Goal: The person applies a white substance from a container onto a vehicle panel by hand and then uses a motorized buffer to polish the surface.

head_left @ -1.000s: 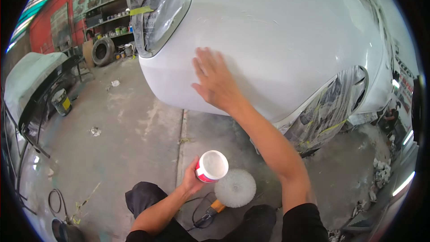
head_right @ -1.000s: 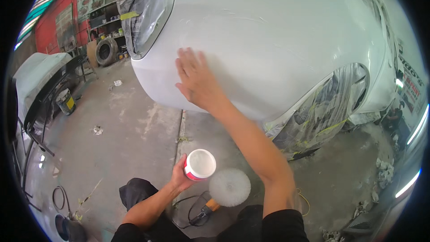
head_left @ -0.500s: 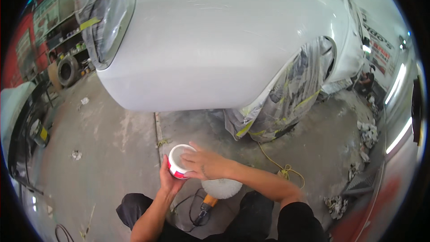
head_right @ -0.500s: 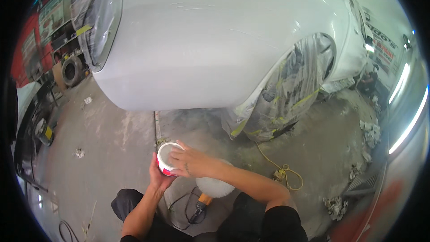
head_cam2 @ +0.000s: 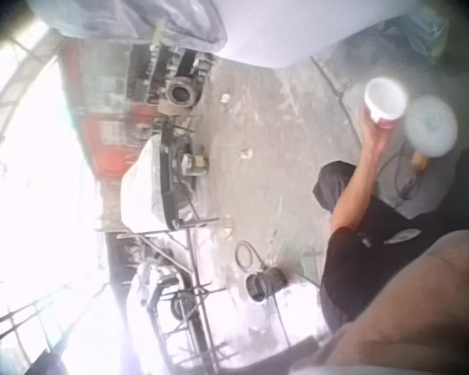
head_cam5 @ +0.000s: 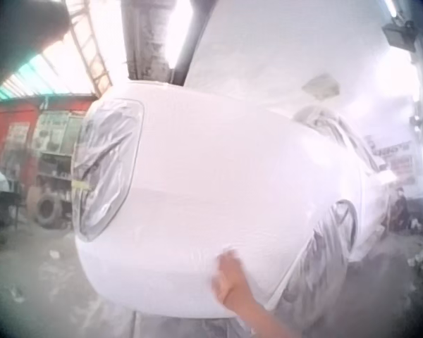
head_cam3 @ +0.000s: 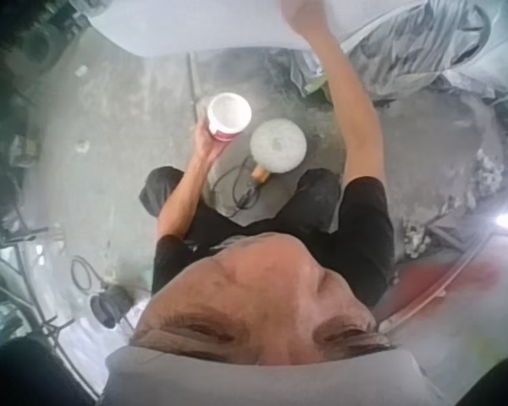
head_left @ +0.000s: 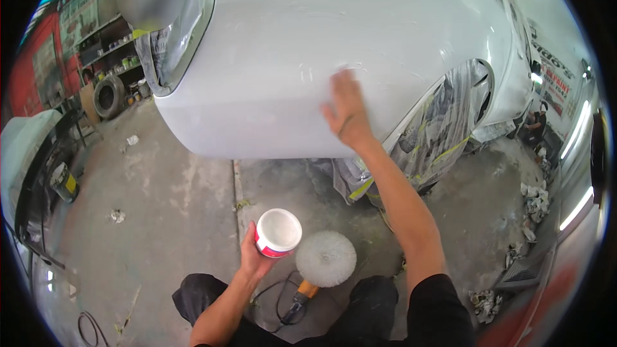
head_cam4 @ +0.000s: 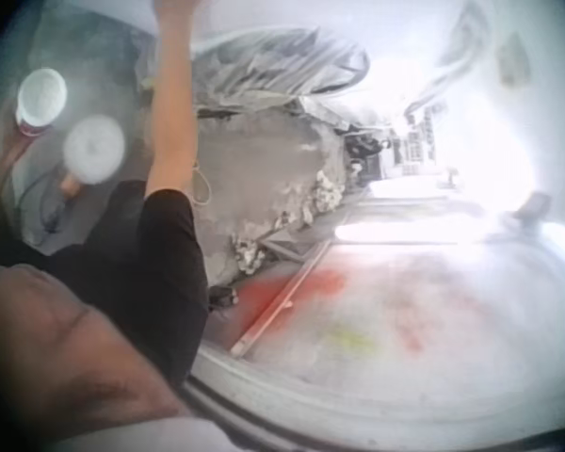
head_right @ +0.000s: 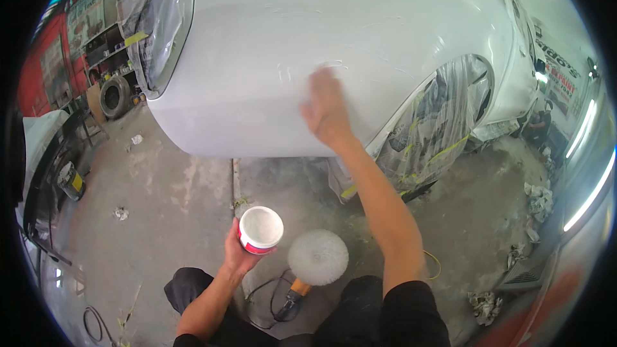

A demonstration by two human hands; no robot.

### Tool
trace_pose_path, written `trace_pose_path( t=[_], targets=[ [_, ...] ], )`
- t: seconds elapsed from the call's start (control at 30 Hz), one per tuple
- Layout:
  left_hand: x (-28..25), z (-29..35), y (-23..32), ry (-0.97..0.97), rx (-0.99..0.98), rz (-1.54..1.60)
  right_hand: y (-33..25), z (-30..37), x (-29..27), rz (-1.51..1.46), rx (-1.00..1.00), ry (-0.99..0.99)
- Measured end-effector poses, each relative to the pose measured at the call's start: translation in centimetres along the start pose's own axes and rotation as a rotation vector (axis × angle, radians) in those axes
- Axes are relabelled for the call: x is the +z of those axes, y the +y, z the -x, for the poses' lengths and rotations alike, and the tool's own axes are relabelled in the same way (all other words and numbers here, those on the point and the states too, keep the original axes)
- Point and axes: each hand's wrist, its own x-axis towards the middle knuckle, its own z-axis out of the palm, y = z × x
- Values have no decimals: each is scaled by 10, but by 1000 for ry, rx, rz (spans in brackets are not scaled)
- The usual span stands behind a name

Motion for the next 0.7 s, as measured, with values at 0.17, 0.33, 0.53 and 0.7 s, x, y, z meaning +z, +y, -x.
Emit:
trace_pose_path(
  t=[0.17, 0.33, 0.53, 0.7],
  targets=[
    [0, 5, -2, 14, 11, 22, 3, 4, 3, -57, 47, 182],
    [5, 13, 16, 14, 45, -24, -44, -32, 12, -96, -40, -8],
    [3, 5, 6, -13, 16, -40, -110, -131, 30, 33, -107, 144],
    [-4, 7, 10, -26, 40, 26, -170, -81, 49, -76, -546, -354]
  ],
)
